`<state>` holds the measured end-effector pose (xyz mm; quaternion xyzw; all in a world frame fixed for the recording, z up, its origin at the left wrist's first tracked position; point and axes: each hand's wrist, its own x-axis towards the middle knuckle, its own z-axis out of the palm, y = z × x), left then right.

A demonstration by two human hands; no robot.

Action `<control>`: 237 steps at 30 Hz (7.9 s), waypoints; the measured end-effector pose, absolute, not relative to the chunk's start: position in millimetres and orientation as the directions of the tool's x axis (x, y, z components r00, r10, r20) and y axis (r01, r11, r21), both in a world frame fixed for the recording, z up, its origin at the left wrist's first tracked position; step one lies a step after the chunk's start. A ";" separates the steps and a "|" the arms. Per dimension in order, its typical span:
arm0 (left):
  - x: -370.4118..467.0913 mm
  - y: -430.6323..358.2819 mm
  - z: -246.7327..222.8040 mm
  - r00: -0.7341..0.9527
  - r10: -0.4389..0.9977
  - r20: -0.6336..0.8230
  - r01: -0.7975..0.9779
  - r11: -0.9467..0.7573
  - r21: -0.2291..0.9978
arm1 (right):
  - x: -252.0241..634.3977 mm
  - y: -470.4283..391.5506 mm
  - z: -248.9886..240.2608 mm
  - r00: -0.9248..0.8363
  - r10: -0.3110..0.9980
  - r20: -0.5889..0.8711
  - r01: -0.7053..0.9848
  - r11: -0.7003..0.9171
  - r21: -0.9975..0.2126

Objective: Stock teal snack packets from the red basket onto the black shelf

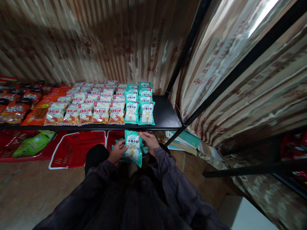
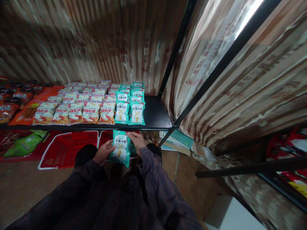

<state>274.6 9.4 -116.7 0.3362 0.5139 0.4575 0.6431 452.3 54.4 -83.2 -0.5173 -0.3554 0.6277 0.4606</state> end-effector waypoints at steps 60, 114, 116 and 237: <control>290.3 69.7 9.7 -0.182 0.972 -0.145 -0.465 0.045 0.884 | 453.5 11.5 -60.9 0.082 0.962 -0.262 -0.465 -0.196 -0.863; 310.6 23.8 -25.9 0.171 0.948 -0.269 -0.367 0.314 0.875 | 479.9 51.1 -34.0 0.195 0.972 -0.133 -0.327 -0.063 -0.943; 311.5 20.1 -26.6 0.208 0.936 -0.284 -0.361 0.343 0.867 | 479.4 52.0 -32.2 0.224 0.966 -0.129 -0.356 -0.042 -0.934; 293.3 63.4 26.3 0.229 0.944 -0.237 -0.357 0.307 0.882 | 471.8 -8.8 -37.7 0.277 0.952 -0.135 -0.498 0.022 -0.867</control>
